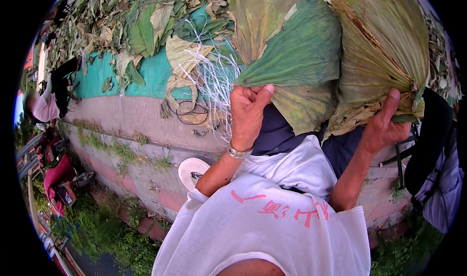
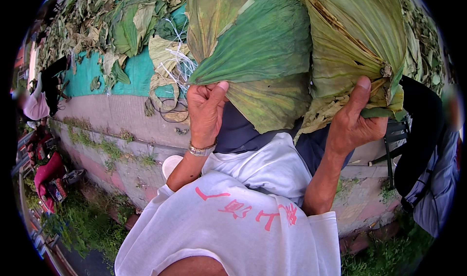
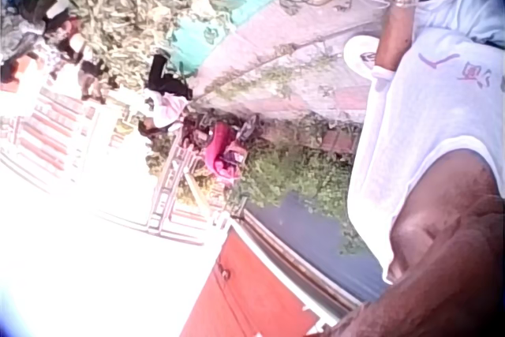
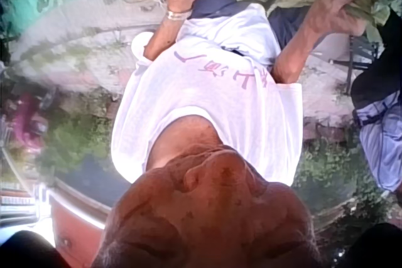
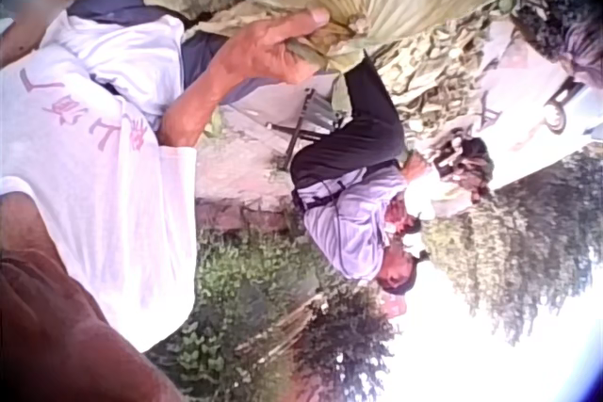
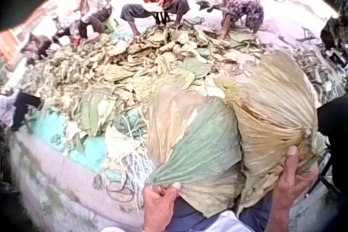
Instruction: The person stacks large green leaves together and ties them into bundles using white plastic strips.
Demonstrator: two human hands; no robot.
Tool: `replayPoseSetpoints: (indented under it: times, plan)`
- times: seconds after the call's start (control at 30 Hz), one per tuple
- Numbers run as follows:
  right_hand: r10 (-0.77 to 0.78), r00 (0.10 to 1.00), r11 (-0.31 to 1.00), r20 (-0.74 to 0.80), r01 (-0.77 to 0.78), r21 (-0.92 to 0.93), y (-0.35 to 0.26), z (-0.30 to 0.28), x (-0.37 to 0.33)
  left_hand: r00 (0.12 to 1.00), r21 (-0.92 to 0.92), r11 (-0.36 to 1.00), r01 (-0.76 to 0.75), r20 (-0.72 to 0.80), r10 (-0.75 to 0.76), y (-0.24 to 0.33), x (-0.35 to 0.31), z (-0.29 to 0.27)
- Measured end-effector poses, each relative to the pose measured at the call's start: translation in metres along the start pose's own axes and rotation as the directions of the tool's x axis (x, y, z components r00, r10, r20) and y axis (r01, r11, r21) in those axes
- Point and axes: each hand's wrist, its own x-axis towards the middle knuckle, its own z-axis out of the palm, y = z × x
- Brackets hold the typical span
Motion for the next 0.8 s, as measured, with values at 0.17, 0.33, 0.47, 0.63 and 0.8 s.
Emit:
replayPoseSetpoints:
  times: [0.17, 0.33, 0.47, 0.63, 0.8]
  plan:
    - [0.007, 1.000, 0.999, 0.000, -0.007, -0.040, -0.006, 0.001, -0.003, 0.996, -0.014, 0.999, -0.039, -0.079, 0.038, -0.007, 0.001, 0.001]
    - [0.010, 0.997, 0.999, 0.077, -0.007, -0.045, -0.005, 0.001, -0.010, 0.999, -0.032, 0.999, -0.037, -0.026, 0.036, -0.006, 0.000, -0.002]
    - [-0.006, 0.991, 0.997, 0.133, 0.016, -0.078, -0.007, 0.003, -0.014, 0.996, -0.002, 0.998, -0.069, -0.061, 0.068, -0.006, 0.003, 0.005]
    - [0.018, 0.983, 1.000, 0.183, -0.014, -0.022, -0.008, 0.004, -0.016, 0.971, 0.025, 0.977, -0.211, -0.110, 0.213, -0.004, 0.004, 0.015]
    - [0.038, 0.985, 0.999, 0.169, -0.038, 0.000, -0.010, 0.006, -0.017, 0.955, 0.146, 0.946, -0.289, -0.018, 0.295, 0.004, 0.004, 0.015]
